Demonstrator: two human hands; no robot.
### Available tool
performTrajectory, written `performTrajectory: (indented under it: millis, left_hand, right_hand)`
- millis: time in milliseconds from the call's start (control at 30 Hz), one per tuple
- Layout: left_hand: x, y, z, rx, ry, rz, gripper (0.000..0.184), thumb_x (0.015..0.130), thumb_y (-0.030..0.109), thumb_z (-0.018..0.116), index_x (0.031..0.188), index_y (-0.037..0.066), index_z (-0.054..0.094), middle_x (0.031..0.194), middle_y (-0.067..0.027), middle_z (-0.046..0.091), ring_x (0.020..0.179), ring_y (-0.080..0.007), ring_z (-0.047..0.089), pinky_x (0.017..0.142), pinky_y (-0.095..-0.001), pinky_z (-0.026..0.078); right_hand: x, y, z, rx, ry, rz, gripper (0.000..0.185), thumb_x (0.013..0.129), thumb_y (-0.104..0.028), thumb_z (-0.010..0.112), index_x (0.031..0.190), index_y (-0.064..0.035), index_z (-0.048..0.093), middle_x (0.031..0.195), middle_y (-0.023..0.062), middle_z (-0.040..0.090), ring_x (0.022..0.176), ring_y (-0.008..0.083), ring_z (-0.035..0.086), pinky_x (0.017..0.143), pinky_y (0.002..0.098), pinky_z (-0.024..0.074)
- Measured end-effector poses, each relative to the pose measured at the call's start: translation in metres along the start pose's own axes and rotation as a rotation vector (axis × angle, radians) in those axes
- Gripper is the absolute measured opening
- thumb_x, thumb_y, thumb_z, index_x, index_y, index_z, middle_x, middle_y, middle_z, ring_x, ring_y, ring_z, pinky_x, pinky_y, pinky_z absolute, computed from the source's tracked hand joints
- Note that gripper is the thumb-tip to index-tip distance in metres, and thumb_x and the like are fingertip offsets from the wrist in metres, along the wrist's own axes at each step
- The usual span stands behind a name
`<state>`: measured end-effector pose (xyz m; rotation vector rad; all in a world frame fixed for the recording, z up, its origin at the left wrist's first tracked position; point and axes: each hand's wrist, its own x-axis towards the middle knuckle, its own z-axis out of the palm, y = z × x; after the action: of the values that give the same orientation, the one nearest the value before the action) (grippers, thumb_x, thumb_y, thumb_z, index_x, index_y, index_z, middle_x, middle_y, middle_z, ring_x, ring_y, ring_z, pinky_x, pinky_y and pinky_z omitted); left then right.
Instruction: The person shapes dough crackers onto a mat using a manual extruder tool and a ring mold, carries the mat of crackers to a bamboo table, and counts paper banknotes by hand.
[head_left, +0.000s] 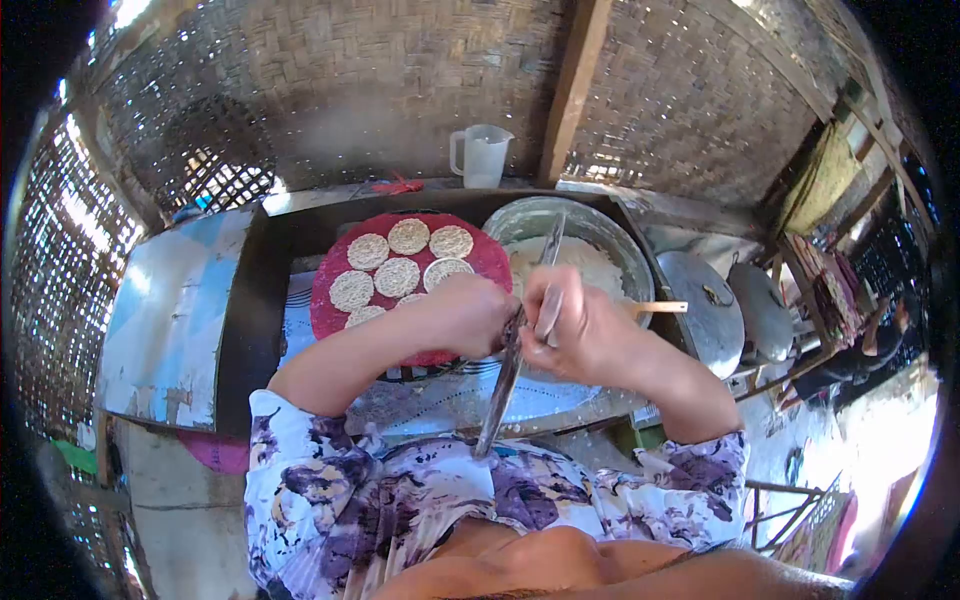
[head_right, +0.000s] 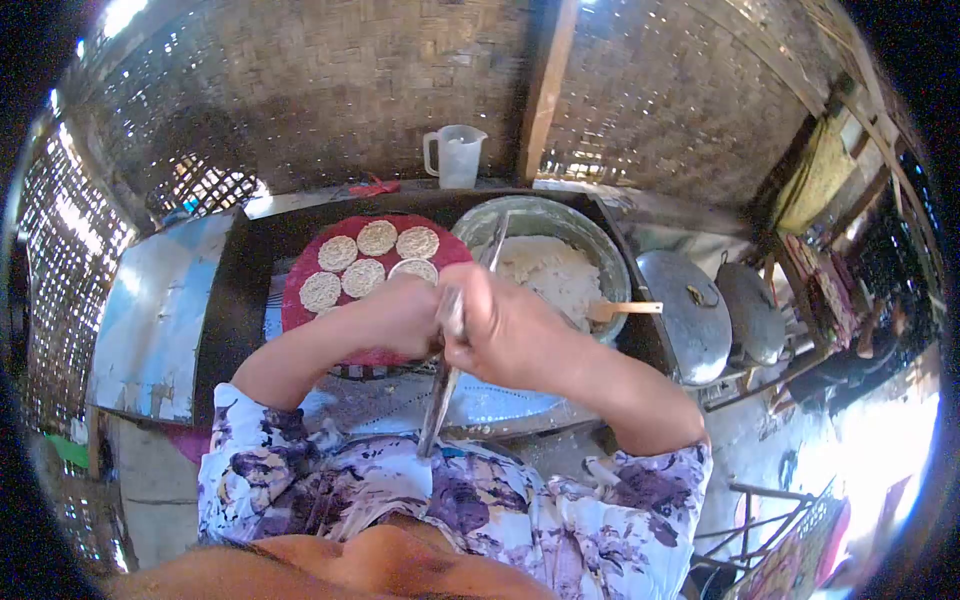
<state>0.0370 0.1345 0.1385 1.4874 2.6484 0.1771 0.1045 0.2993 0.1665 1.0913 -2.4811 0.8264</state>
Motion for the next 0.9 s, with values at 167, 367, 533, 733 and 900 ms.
performTrajectory:
  millis: [167,367,533,733,900]
  left_hand:
    - [-0.011,-0.007,0.003,0.121,0.272,0.073,0.02,0.056,0.018,0.063,0.071,0.007,0.058,0.067,-0.0113,0.06,0.066,-0.0276,0.06,0.061,-0.038,0.046]
    - [-0.004,-0.059,0.033,-1.039,0.416,0.114,0.046,0.068,0.02,0.069,0.108,0.008,0.052,0.104,-0.013,0.054,0.084,-0.0225,0.059,0.077,-0.0385,0.048]
    - [0.044,-0.04,0.038,-1.463,0.682,0.664,0.039,0.073,0.015,0.065,0.109,0.015,0.051,0.132,-0.0142,0.03,0.12,-0.0327,0.03,0.092,-0.0498,0.037]
    - [0.019,-0.056,0.034,-1.689,1.13,0.613,0.02,0.082,0.024,0.057,0.101,0.02,0.054,0.11,-0.0069,0.044,0.121,-0.0396,0.03,0.094,-0.0574,0.031]
    - [-0.016,-0.08,0.048,-1.591,1.208,0.498,0.022,0.084,0.029,0.052,0.105,0.022,0.054,0.12,-0.0062,0.045,0.12,-0.0371,0.034,0.096,-0.0536,0.028]
  right_hand:
    - [-0.02,0.005,-0.052,0.265,0.066,0.33,0.047,0.065,0.0,0.058,0.102,-0.0059,0.03,0.075,0.0051,0.046,0.063,0.0126,0.048,0.055,0.0278,0.0426]
    - [-0.06,0.035,-0.086,0.467,1.091,0.169,0.046,0.069,0.002,0.059,0.103,-0.0112,0.032,0.077,0.0039,0.046,0.07,0.014,0.05,0.057,0.0288,0.0454]
    - [-0.028,0.038,-0.019,0.857,1.409,0.102,0.032,0.075,-0.003,0.058,0.096,-0.0133,0.036,0.082,0.0049,0.048,0.078,0.0172,0.051,0.056,0.0288,0.0452]
    - [-0.048,0.123,0.031,0.452,0.295,0.514,0.05,0.075,-0.025,0.063,0.116,-0.0084,0.04,0.106,0.0143,0.049,0.098,0.0241,0.048,0.082,0.0367,0.0431]
    - [-0.147,0.275,0.118,-0.581,-0.251,0.895,0.04,0.071,-0.025,0.062,0.102,-0.0021,0.051,0.091,0.0196,0.059,0.087,0.0341,0.057,0.077,0.0411,0.045]
